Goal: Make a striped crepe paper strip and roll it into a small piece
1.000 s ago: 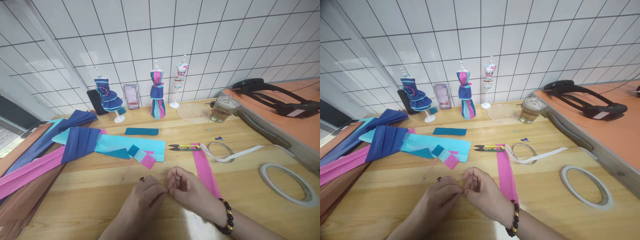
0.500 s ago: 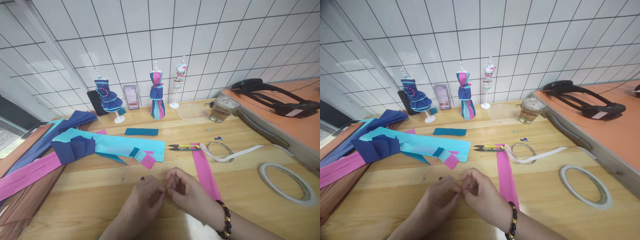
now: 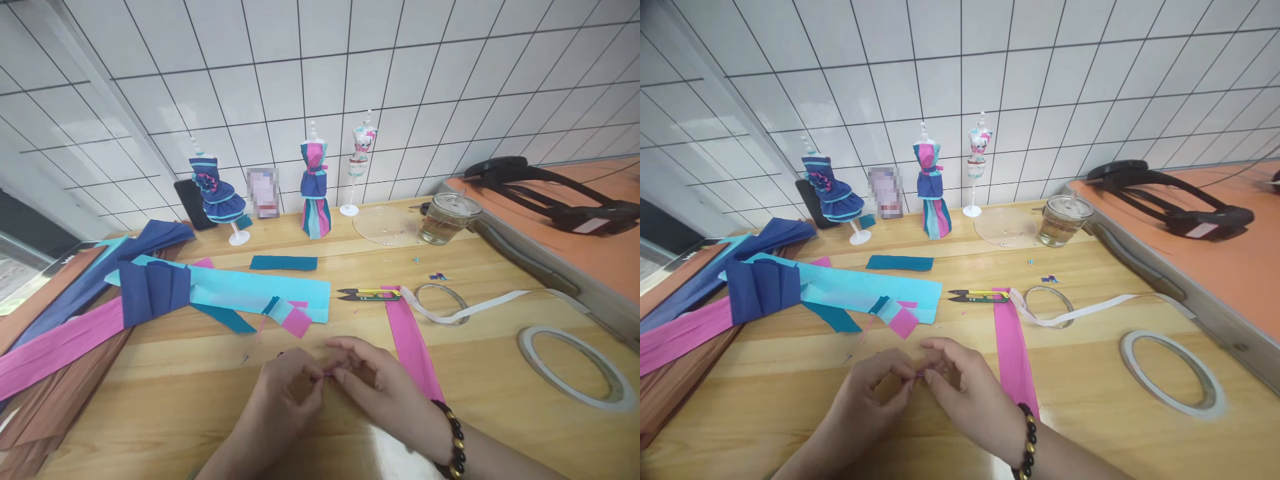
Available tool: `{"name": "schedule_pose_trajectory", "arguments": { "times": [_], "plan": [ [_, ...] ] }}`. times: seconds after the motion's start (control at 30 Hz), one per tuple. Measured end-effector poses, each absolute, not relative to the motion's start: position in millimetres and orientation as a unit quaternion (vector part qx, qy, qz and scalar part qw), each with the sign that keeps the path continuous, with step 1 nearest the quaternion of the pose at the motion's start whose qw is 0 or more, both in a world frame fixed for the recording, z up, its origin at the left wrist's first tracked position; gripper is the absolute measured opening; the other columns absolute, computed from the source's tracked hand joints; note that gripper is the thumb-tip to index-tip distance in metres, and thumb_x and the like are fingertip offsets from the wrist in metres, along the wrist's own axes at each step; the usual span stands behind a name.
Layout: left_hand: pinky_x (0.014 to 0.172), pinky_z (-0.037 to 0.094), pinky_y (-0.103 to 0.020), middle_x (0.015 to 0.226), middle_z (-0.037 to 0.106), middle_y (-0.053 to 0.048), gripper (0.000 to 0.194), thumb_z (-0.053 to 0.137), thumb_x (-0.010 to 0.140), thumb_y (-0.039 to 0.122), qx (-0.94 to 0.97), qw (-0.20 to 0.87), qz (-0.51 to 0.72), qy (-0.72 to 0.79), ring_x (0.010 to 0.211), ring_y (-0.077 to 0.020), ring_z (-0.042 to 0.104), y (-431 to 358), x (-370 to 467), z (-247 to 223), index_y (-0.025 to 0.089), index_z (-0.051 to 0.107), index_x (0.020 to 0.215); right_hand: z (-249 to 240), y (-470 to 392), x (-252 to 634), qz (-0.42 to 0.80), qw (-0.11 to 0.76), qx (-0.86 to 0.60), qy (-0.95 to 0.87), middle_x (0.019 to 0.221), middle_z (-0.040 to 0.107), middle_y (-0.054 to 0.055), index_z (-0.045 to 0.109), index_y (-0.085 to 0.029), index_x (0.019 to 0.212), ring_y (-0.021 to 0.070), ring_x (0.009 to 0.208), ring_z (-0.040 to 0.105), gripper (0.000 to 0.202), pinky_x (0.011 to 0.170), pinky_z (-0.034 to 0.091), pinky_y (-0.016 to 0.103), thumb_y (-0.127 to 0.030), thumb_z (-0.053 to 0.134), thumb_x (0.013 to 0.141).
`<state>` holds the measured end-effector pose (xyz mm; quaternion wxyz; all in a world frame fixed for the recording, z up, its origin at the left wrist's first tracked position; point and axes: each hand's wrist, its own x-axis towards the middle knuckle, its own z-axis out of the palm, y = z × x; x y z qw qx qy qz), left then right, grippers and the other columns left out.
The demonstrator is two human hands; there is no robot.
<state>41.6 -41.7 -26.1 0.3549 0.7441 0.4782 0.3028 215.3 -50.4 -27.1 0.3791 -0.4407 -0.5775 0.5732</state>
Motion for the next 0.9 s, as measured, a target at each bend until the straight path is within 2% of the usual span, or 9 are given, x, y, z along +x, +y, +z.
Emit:
{"name": "schedule_pose_trajectory", "arguments": {
  "times": [0.13,0.23,0.43,0.9],
  "plan": [
    [0.066,0.048,-0.027,0.069,0.065,-0.001,0.013,0.049,0.069,0.007,0.744,0.350,0.311,0.477,0.067,-0.0147,0.061,-41.5,41.8,-24.5,0.018,0.057,0.067,-24.1,-50.7,216.0,0.605,0.386,-0.438,-0.542,0.103,0.065,0.006,0.049,-0.021,0.116,0.0164,0.099,0.059,0.030,0.088,0.045,0.033,-0.027,0.047,0.087],
    [0.067,0.048,-0.028,0.070,0.065,-0.002,0.012,0.050,0.070,0.009,0.745,0.347,0.306,0.480,0.068,-0.0150,0.061,-42.2,41.7,-25.6,0.018,0.057,0.068,-23.8,-51.2,215.1,0.576,0.375,-0.443,-0.576,0.106,0.064,0.005,0.050,-0.022,0.116,0.0165,0.099,0.059,0.032,0.088,0.045,0.032,-0.023,0.050,0.084],
    [0.066,0.046,-0.028,0.072,0.064,-0.002,0.012,0.050,0.073,0.009,0.764,0.342,0.282,0.470,0.068,-0.0146,0.059,-42.7,41.4,-26.3,0.019,0.056,0.069,-27.4,-51.4,213.1,0.493,0.354,-0.475,-0.637,0.093,0.066,0.002,0.053,-0.022,0.113,0.0159,0.088,0.060,0.034,0.082,0.047,0.030,-0.014,0.050,0.080],
    [0.069,0.045,-0.029,0.074,0.063,-0.001,0.013,0.049,0.074,0.008,0.776,0.334,0.280,0.455,0.070,-0.0148,0.058,-42.8,42.6,-27.1,0.018,0.056,0.071,-33.7,-50.9,210.2,0.517,0.377,-0.463,-0.613,0.086,0.061,0.000,0.052,-0.022,0.108,0.0130,0.081,0.057,0.033,0.076,0.046,0.027,-0.009,0.048,0.078]
  ]
}}
